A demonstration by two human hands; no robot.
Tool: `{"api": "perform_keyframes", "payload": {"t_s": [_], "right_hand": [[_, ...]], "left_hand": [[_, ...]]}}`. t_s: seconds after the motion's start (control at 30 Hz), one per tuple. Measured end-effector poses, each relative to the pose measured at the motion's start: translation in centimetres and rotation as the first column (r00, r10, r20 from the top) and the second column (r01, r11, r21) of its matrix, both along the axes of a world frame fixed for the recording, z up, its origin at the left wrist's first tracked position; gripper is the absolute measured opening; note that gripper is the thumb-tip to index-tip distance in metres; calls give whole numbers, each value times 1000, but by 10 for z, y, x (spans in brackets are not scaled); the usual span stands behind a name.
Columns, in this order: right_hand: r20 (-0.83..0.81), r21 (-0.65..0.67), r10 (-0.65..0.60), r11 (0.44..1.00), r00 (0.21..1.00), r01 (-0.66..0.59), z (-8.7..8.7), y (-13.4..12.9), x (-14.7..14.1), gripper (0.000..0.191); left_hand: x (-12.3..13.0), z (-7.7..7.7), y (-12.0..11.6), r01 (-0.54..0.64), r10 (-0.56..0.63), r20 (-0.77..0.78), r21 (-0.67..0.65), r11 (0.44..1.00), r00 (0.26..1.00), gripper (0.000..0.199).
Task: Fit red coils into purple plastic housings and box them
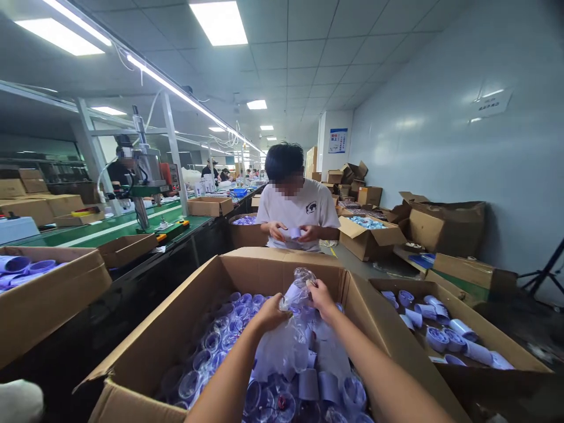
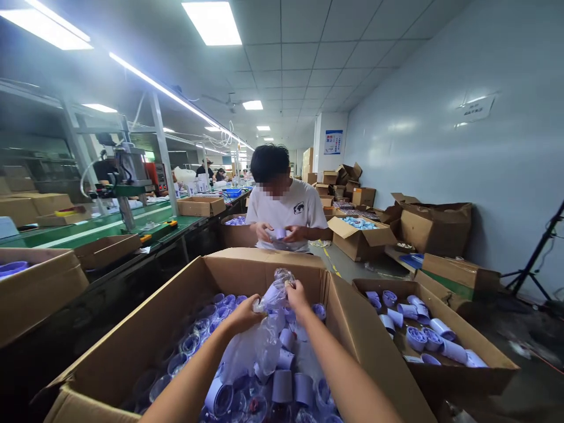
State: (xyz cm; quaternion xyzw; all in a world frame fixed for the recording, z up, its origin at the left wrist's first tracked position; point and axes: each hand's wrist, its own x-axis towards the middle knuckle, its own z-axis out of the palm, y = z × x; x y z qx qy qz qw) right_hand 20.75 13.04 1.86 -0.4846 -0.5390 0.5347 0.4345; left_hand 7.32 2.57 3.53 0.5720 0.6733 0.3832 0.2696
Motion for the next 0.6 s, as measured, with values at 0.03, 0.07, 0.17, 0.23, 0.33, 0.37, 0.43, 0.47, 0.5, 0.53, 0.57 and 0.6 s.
{"api": "perform_keyframes", "payload": {"t_s": [0.03,0.07,0.17,0.23,0.33,0.37,0.43,0.47,0.5,0.53,0.57,0.6], "right_hand": [[-62,-26,12,1000,998,-14,2,-4,-1,17],[-117,-46,22,999,993,-28,3,-9,-3,17],[-235,-73,58,994,970,-77,9,-21,-10,16],[-268,-65,102,990,958,-124,14,-28,-15,15],[-254,-48,182,979,950,-200,17,-32,-18,18],[-234,-55,205,973,950,-224,18,-30,-16,19],[-176,-93,227,965,958,-245,15,-22,-8,20],[-138,-118,216,965,967,-233,12,-16,-2,23],[-93,-140,188,970,978,-200,7,-9,6,27],[-41,-155,146,976,988,-150,1,-3,14,30],[14,-158,94,983,995,-91,-6,2,22,33],[70,-148,42,988,997,-31,-15,6,30,33]], "left_hand": [[0,-2,1,-14,13,38,15,1000,999,21],[0,-3,3,-32,30,74,33,999,997,20],[-1,-5,10,-74,62,137,86,994,989,17],[-4,-2,13,-85,66,162,112,990,985,16],[-8,3,13,-122,101,163,128,984,981,17],[-10,5,12,-139,119,152,130,982,981,20],[-11,7,9,-153,137,122,130,980,983,24],[-11,9,7,-143,129,107,127,982,986,25],[-10,10,5,-120,109,94,119,986,990,26],[-8,11,2,-86,77,85,107,991,993,26],[-5,13,0,-46,39,79,91,995,996,27],[-2,15,-3,-5,-1,75,73,997,997,27]]}}
